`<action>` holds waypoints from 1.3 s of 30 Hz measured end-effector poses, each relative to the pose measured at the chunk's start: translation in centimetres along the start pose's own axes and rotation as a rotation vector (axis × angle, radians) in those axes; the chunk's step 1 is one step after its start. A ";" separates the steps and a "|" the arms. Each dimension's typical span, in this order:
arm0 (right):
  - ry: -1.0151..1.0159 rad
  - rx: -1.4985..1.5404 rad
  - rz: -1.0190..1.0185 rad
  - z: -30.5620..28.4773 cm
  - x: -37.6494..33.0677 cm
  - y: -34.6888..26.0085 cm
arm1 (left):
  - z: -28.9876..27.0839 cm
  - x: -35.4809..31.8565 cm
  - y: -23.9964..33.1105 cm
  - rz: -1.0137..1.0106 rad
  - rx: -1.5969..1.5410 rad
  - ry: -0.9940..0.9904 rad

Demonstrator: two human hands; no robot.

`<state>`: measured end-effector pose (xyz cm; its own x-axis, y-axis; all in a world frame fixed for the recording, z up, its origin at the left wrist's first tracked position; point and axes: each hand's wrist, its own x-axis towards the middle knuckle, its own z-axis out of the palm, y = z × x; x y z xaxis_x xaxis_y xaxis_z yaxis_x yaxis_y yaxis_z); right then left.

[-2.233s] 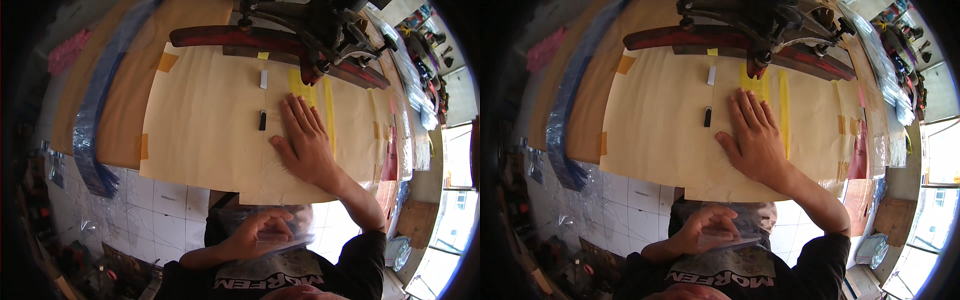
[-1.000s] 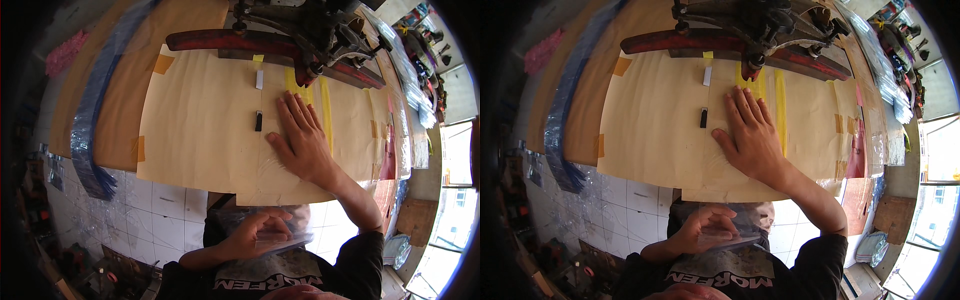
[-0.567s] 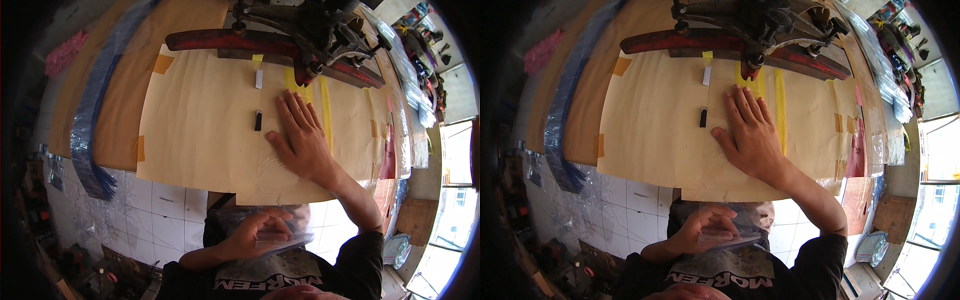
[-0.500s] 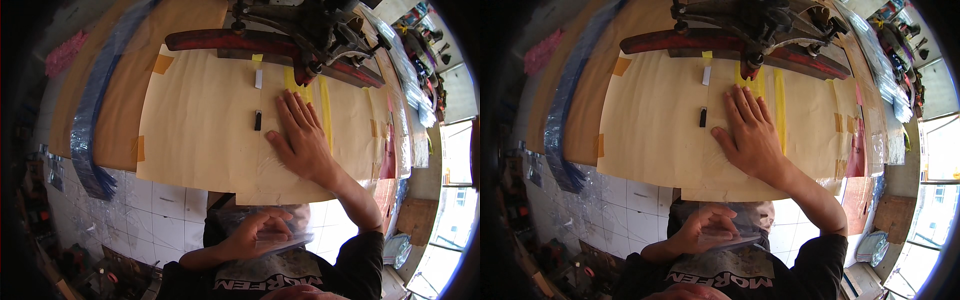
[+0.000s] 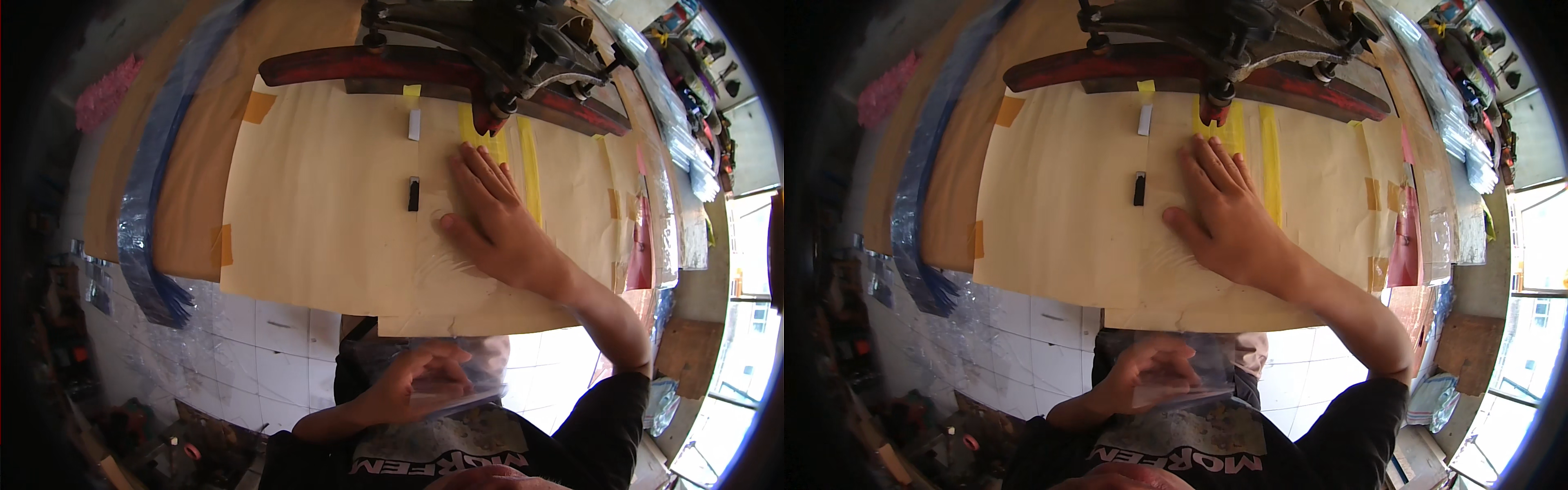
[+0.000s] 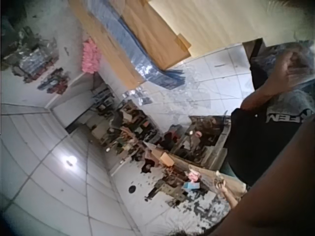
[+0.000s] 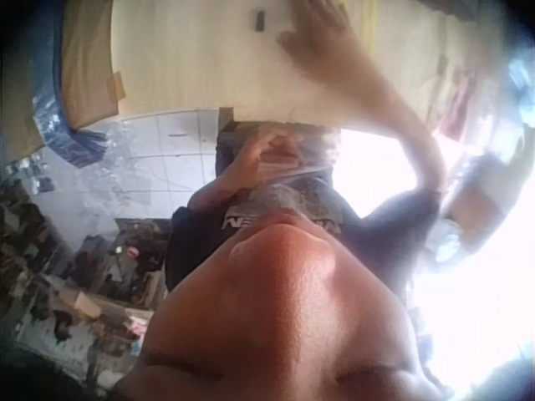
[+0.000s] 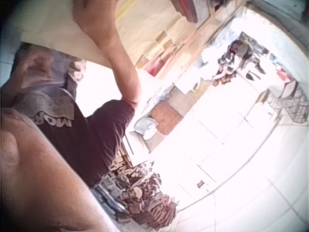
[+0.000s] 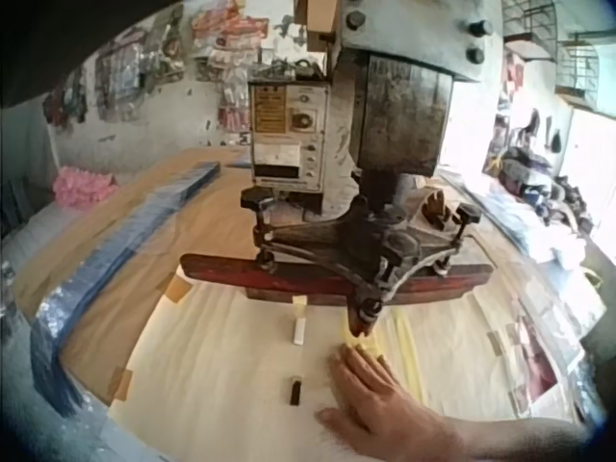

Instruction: The person heat-seals plastic sheets using a manual heat-sealing machine. They place a plastic sheet on the guide marks, lower the lever by hand to seal the edge, and then set the sealed sheet aside.

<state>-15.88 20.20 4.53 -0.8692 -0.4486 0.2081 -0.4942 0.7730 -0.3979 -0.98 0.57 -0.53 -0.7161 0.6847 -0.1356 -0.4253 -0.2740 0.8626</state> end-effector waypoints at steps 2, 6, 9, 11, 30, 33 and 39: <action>-0.028 0.032 -0.018 -0.2 -0.1 0.3 | -0.2 -0.1 -0.4 0.027 -0.015 -0.002; -0.007 -0.035 -0.041 0.0 -0.6 0.7 | -0.9 -0.1 -2.4 0.021 -0.068 -0.017; 0.016 -0.029 -0.036 0.3 -0.8 1.2 | -1.3 -0.2 -2.7 -0.008 -0.214 -0.065; 0.035 0.001 -0.059 0.6 -1.0 1.4 | -1.2 -0.3 -2.6 -0.111 -0.320 -0.007; -0.707 0.857 -0.168 -8.6 -12.6 -0.8 | -0.9 -1.0 -3.5 0.038 -0.102 0.062; -0.989 0.719 -0.048 -6.6 -15.3 -0.1 | -0.8 -0.1 -3.2 0.062 -0.063 0.047; -0.393 0.520 0.465 6.7 -19.7 4.7 | -0.1 -0.5 -2.7 0.077 -0.028 0.137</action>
<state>-0.98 29.61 -7.44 -0.8666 -0.3316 -0.3729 0.0731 0.6549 -0.7522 0.50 0.95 -2.85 -0.8150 0.5630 -0.1368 -0.3804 -0.3419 0.8593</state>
